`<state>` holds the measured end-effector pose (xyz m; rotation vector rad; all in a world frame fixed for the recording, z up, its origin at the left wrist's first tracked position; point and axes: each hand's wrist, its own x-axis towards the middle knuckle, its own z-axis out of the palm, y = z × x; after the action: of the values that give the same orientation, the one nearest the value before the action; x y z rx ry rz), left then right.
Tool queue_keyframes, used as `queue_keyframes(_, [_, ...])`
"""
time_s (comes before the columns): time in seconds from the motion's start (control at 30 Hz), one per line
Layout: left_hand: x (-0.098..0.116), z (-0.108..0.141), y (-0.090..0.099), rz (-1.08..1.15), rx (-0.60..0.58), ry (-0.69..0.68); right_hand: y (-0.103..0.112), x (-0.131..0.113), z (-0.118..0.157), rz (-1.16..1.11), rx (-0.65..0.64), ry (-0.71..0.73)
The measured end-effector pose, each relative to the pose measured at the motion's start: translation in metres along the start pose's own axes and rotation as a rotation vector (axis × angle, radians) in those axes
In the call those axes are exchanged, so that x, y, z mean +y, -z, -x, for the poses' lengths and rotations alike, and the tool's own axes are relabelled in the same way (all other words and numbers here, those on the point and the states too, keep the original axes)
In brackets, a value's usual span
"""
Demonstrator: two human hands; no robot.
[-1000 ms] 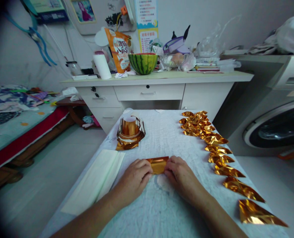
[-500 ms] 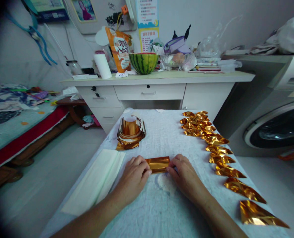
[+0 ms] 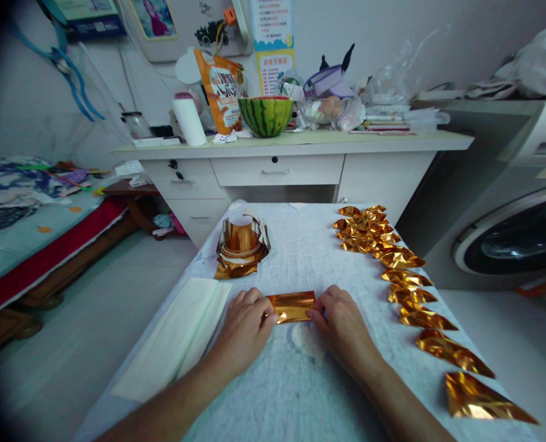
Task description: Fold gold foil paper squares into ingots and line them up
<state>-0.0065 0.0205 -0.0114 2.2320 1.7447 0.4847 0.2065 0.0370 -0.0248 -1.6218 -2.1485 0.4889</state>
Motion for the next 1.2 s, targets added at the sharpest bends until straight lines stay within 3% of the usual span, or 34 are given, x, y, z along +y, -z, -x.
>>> queue_keyframes(1.2, [-0.0012, 0.0013, 0.0027, 0.049, -0.045, 0.017, 0.0034, -0.0031, 0.0001, -0.084, -0.014, -0.009])
